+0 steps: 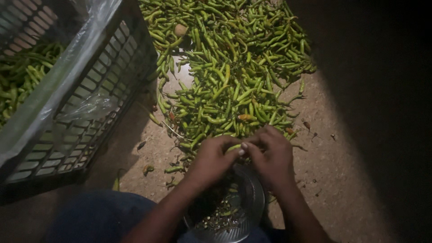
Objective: The person sits on the floor and removes stems from green chilies by hand, placing the stems into a metal bowl and the chilies into a plastic crate. The task is performed continuously with both hands.
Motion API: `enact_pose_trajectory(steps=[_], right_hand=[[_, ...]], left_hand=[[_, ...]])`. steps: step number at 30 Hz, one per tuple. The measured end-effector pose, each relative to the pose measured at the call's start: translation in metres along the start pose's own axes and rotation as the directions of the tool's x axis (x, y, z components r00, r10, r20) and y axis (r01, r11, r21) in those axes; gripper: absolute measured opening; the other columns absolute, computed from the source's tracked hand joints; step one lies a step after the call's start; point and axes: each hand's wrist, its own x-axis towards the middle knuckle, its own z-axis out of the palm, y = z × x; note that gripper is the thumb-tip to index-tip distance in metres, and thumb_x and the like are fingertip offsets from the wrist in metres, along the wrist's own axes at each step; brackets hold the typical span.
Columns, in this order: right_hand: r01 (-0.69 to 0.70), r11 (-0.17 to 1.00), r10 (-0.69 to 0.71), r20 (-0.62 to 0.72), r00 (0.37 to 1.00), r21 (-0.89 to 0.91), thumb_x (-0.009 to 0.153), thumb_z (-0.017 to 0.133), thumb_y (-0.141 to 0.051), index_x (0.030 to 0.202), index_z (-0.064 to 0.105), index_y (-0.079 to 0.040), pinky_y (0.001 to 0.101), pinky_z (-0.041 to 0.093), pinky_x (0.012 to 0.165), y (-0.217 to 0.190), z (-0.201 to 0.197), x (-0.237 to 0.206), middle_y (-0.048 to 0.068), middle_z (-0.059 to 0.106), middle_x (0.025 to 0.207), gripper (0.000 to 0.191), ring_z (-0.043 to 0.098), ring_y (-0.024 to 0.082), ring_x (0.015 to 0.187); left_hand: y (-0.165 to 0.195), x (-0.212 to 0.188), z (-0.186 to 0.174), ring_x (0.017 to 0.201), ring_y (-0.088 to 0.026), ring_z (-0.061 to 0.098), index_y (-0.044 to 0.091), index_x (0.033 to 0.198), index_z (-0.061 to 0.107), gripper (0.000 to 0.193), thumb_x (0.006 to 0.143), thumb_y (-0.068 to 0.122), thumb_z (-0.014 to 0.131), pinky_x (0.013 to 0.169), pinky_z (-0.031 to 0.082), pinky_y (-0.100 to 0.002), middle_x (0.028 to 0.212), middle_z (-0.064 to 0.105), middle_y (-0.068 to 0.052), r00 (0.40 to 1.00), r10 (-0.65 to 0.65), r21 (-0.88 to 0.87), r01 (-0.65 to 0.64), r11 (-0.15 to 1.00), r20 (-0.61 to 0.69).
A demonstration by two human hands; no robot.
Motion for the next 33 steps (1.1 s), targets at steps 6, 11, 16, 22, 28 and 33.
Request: enact_pose_trajectory(steps=[6, 11, 16, 22, 28, 33], right_hand=[[0.062, 0.915, -0.186, -0.281, 0.941, -0.398, 0.093, 0.074, -0.010, 0.095, 0.065, -0.004, 0.0487, 0.044, 0.097, 0.009, 0.012, 0.002, 0.014, 0.060, 0.097, 0.011, 0.060, 0.033, 0.096], [0.083, 0.937, -0.189, -0.293, 0.937, -0.339, 0.081, 0.072, -0.003, 0.101, 0.066, -0.001, 0.0484, 0.047, 0.095, 0.026, -0.003, 0.009, 0.016, 0.062, 0.104, 0.021, 0.061, 0.038, 0.105], [0.044, 0.940, -0.108, -0.171, 0.979, -0.339, 0.078, 0.079, -0.013, 0.094, 0.074, -0.007, 0.0480, 0.049, 0.087, 0.024, 0.007, 0.008, 0.014, 0.065, 0.095, 0.018, 0.062, 0.036, 0.097], [0.042, 0.931, -0.100, -0.143, 0.985, -0.362, 0.079, 0.078, -0.015, 0.096, 0.078, -0.009, 0.0486, 0.050, 0.085, 0.017, 0.009, 0.009, 0.015, 0.068, 0.090, 0.018, 0.064, 0.035, 0.092], [-0.185, 0.952, 0.216, -0.111, 0.970, 0.242, 0.083, 0.074, -0.008, 0.096, 0.074, -0.004, 0.0289, 0.056, 0.070, 0.020, 0.006, 0.007, 0.005, 0.076, 0.086, 0.014, 0.071, 0.016, 0.075], [-0.084, 0.784, 0.073, 0.043, 0.996, 0.615, 0.088, 0.070, 0.001, 0.093, 0.072, 0.000, 0.0256, 0.056, 0.074, 0.027, 0.003, 0.007, 0.004, 0.074, 0.088, 0.005, 0.069, 0.011, 0.080]], left_hand=[[-0.008, 0.000, 0.003, 0.075, -0.011, 0.074, 0.003, 0.114, 0.073, 0.025, 0.092, 0.015, 0.069, 0.069, 0.059, -0.027, 0.091, 0.081, -0.009, 0.999, -0.035, 0.027, 0.034, 0.999, 0.021], [-0.011, 0.013, -0.007, 0.066, -0.011, 0.062, 0.009, 0.116, 0.069, 0.025, 0.092, 0.014, 0.067, 0.059, 0.055, -0.027, 0.085, 0.072, 0.000, 0.951, -0.191, -0.366, 0.093, 0.926, -0.243], [-0.008, 0.006, -0.016, 0.067, -0.010, 0.059, 0.004, 0.106, 0.070, 0.018, 0.090, 0.013, 0.074, 0.055, 0.051, -0.028, 0.080, 0.066, 0.002, 0.917, -0.149, -0.438, -0.031, 0.899, -0.370], [0.004, 0.008, -0.009, 0.069, -0.013, 0.061, 0.009, 0.115, 0.078, 0.028, 0.098, 0.027, 0.064, 0.057, 0.050, -0.028, 0.086, 0.074, -0.004, 0.939, -0.233, -0.274, 0.161, 0.948, -0.254], [0.011, -0.001, -0.008, 0.087, -0.017, 0.073, 0.016, 0.135, 0.067, 0.038, 0.098, 0.023, 0.061, 0.080, 0.060, -0.031, 0.115, 0.077, -0.006, 0.994, -0.034, -0.031, 0.031, 0.999, -0.105], [0.008, -0.003, -0.001, 0.103, -0.027, 0.074, 0.011, 0.129, 0.071, 0.034, 0.095, 0.015, 0.068, 0.091, 0.057, -0.038, 0.116, 0.075, -0.013, 0.942, 0.335, 0.209, -0.331, 0.920, 0.016]])
